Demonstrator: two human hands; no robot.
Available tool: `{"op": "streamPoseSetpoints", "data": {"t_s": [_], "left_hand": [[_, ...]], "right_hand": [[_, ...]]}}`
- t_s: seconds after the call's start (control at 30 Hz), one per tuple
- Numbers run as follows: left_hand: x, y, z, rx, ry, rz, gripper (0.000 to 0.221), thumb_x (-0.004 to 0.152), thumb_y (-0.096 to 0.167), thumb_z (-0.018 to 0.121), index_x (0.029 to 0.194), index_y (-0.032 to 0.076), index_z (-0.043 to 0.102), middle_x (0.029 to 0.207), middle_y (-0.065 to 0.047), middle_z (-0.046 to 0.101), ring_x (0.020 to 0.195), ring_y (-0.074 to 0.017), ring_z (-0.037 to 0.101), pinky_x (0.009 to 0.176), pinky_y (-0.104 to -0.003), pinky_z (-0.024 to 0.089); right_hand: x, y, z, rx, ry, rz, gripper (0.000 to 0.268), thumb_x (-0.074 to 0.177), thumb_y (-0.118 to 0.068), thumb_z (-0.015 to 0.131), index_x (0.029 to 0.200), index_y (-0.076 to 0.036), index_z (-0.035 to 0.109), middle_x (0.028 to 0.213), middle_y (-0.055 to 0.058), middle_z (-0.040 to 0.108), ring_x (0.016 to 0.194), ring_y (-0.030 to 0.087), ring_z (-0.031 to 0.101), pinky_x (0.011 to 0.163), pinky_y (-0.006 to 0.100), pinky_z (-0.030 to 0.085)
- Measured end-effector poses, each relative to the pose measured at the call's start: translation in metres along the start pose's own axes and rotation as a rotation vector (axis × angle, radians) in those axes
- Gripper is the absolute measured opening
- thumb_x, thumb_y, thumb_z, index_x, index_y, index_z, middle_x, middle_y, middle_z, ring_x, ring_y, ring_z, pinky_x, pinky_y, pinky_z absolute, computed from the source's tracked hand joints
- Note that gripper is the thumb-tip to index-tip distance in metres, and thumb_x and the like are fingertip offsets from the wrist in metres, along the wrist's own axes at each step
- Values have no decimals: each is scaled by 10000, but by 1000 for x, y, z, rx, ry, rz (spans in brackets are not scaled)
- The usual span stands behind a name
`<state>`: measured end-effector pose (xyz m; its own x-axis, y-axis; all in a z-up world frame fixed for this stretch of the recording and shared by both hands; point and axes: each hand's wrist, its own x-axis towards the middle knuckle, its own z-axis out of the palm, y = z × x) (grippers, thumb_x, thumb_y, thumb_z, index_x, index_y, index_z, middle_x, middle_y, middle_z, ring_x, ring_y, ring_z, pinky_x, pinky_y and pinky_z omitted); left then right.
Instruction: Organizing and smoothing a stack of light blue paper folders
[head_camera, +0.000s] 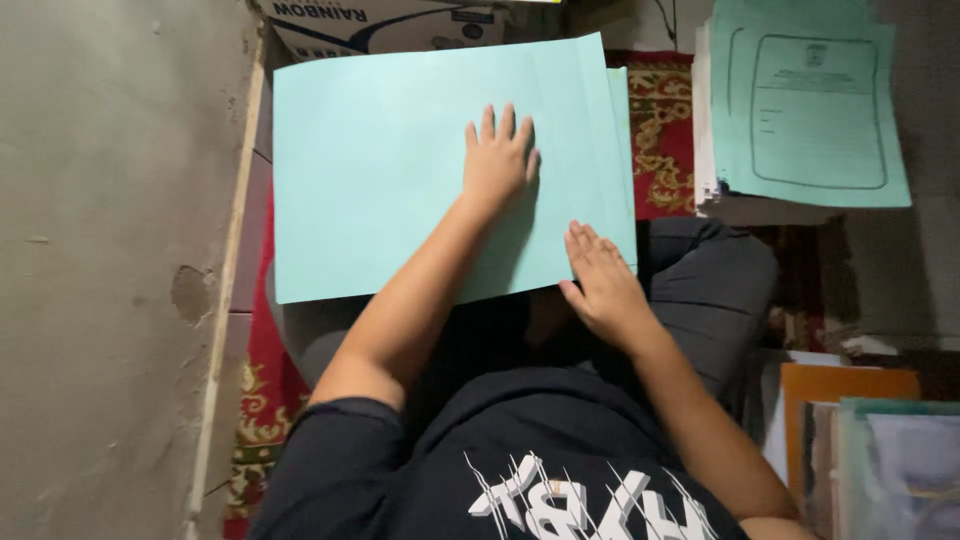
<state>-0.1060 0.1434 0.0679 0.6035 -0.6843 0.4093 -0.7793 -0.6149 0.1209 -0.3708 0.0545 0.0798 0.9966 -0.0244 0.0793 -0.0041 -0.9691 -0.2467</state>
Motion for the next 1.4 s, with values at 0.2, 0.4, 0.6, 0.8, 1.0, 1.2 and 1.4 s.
{"op": "streamPoseSetpoints", "data": {"t_s": [0.2, 0.4, 0.6, 0.8, 1.0, 1.2, 1.4], "left_hand": [[26, -31, 32, -18, 7, -38, 632, 965, 464, 512, 1522, 165, 510, 1602, -172, 406, 1471, -455, 341, 1146, -687, 285], [26, -30, 54, -5, 71, -95, 659, 938, 461, 553, 1522, 157, 523, 1603, -123, 435, 1484, -402, 371, 1168, -664, 301], [28, -28, 62, 26, 103, -150, 628, 947, 400, 559, 1506, 114, 546, 1602, -77, 453, 1492, -333, 399, 1195, -623, 311], [35, -29, 54, 48, 23, -215, 678, 945, 363, 569, 1549, 79, 449, 1629, -79, 411, 1516, -284, 372, 1219, -602, 293], [36, -84, 35, -19, -164, -428, 644, 1051, 269, 398, 1610, -9, 241, 1697, -148, 240, 1576, -316, 193, 1259, -589, 121], [-22, -111, -64, -15, -370, -443, 632, 1097, 319, 273, 1626, -12, 172, 1718, -143, 130, 1579, -302, 75, 1257, -549, 77], [-120, -59, -72, -32, -194, -369, 685, 1064, 354, 409, 1584, -77, 295, 1664, -280, 270, 1554, -421, 234, 1218, -637, 142]], "right_hand": [[34, 5, -4, -81, -28, -23, 723, 1011, -334, 500, 1613, -12, 262, 1706, 170, 243, 1574, 313, 241, 1242, 506, 239], [193, 68, 31, -215, 70, -50, 670, 1032, -264, 425, 1644, -45, 262, 1713, 133, 251, 1575, 285, 259, 1255, 493, 231], [299, 81, 6, -86, -25, 47, 647, 1045, -272, 352, 1621, 2, 246, 1690, 194, 255, 1554, 326, 250, 1249, 501, 167], [240, 51, -11, -66, -30, 54, 652, 1059, -277, 350, 1637, -11, 209, 1710, 180, 199, 1578, 306, 200, 1273, 472, 156], [149, 22, -19, -92, 19, 41, 664, 1032, -241, 402, 1621, 25, 247, 1691, 213, 256, 1560, 329, 266, 1271, 466, 191], [142, 21, -27, -58, -100, 103, 645, 1061, -261, 297, 1640, -11, 163, 1720, 154, 163, 1585, 268, 151, 1284, 437, 103], [135, 41, 7, -158, 78, 27, 677, 1047, -365, 374, 1616, -1, 323, 1683, 200, 312, 1553, 333, 294, 1256, 490, 195]]}}
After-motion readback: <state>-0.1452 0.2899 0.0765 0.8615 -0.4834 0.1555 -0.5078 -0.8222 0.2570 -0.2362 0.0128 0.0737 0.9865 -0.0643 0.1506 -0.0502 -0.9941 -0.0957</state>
